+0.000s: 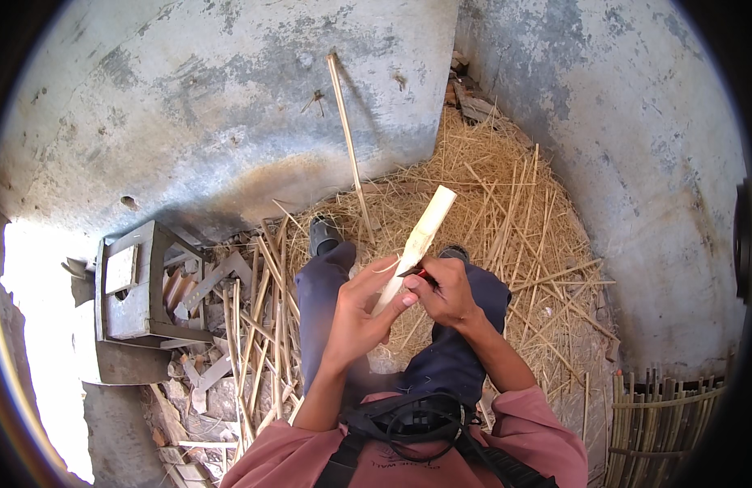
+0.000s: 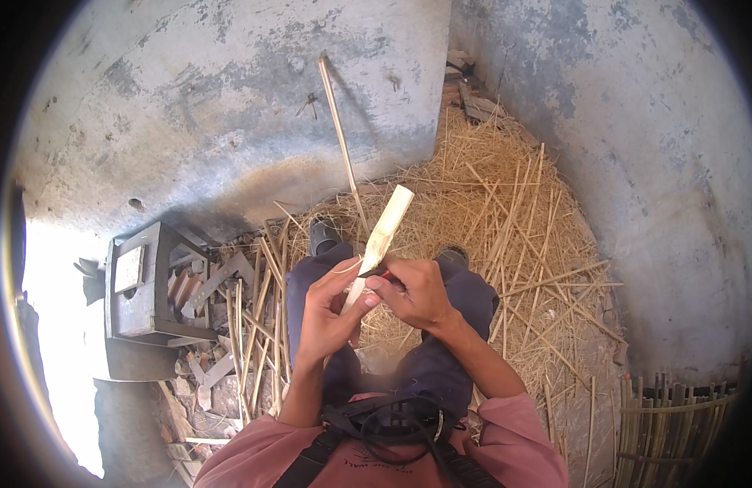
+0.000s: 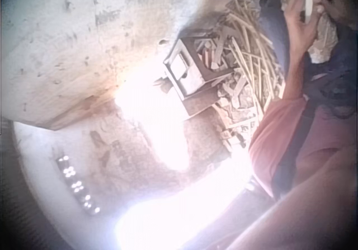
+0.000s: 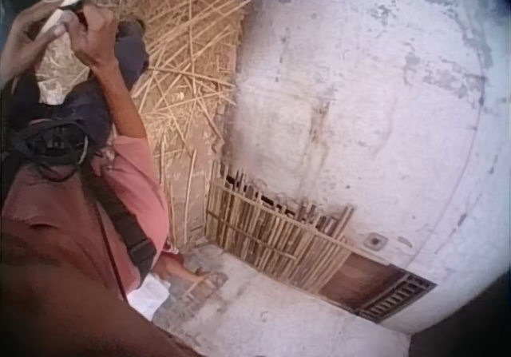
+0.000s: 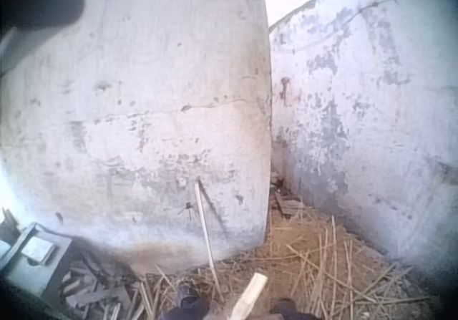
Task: The person whittles a strip of wood using a small red utility knife while seated, removing thin shavings to shape the end of the piece.
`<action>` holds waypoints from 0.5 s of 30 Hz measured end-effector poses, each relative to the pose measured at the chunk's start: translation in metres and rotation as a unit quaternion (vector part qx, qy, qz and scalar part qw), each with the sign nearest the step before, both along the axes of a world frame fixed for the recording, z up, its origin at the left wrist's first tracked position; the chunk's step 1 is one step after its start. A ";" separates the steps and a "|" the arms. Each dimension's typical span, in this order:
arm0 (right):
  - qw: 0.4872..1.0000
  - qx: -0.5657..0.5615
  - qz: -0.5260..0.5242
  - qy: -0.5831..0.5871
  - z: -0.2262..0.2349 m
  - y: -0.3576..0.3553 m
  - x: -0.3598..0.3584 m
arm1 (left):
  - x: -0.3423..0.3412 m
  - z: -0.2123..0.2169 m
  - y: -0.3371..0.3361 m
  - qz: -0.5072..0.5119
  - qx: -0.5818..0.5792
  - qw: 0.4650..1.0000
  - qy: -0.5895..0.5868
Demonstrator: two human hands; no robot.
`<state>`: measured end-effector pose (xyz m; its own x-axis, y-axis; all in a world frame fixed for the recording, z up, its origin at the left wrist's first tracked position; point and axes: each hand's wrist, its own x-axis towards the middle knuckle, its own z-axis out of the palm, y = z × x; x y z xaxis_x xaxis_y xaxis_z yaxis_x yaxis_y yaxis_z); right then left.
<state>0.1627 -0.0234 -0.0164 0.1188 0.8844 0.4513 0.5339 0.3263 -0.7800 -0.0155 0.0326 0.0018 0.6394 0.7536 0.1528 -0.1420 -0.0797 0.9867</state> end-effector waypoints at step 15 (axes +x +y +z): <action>0.976 -0.080 0.128 0.158 -0.008 0.000 0.010 | -0.004 -0.004 -0.001 -0.035 -0.090 0.994 -0.044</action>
